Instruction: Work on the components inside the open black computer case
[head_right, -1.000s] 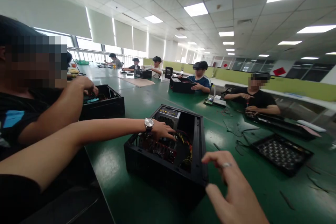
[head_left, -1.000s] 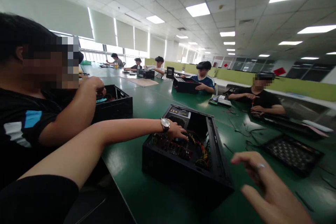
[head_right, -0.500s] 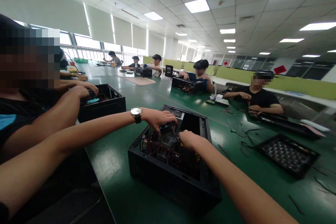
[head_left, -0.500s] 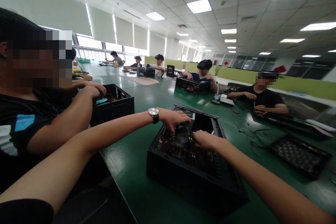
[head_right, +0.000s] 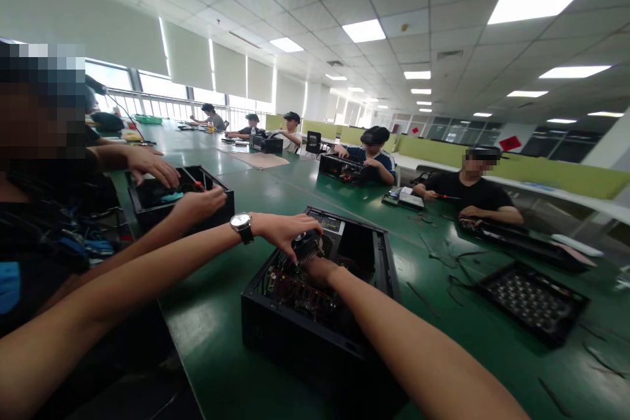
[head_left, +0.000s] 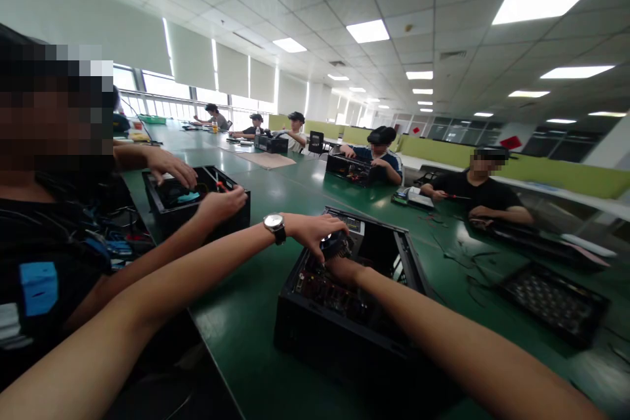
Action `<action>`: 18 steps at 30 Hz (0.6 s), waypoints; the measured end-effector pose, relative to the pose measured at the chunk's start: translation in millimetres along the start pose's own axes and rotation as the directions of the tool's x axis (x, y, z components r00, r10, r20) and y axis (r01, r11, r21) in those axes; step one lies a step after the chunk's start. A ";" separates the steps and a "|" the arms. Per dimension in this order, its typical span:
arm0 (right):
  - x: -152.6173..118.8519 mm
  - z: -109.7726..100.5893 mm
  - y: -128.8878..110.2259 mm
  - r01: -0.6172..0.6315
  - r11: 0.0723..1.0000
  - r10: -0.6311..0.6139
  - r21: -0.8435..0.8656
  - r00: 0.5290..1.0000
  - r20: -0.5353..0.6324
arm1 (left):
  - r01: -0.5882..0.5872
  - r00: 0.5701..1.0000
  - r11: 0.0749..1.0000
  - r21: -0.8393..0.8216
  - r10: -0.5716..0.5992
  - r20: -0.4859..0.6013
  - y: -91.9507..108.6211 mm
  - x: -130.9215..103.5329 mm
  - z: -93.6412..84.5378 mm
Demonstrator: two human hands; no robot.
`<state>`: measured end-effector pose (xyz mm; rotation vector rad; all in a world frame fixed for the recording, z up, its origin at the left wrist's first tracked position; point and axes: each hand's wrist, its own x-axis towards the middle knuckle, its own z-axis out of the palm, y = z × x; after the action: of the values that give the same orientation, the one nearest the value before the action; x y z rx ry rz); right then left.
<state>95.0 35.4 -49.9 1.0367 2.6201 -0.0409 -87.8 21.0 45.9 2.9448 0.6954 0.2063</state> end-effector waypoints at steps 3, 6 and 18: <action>-11.3 -5.1 7.1 -0.032 0.999 0.032 -0.028 0.999 0.005 | 0.033 0.999 0.999 0.012 -0.033 0.014 -2.0 0.9 1.0; -35.2 -21.0 20.4 -0.088 0.992 0.086 -0.089 0.996 -0.027 | 0.046 0.997 0.998 0.042 -0.048 0.056 -3.3 7.9 5.2; -165.3 -55.0 33.8 -0.170 0.981 0.102 -0.095 0.864 -0.492 | 0.066 0.963 0.981 0.185 -0.111 0.245 9.3 65.0 50.4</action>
<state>215.2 -41.2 55.9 1.3204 2.9184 0.4884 -18.3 38.3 4.5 3.0142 0.8430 -0.2497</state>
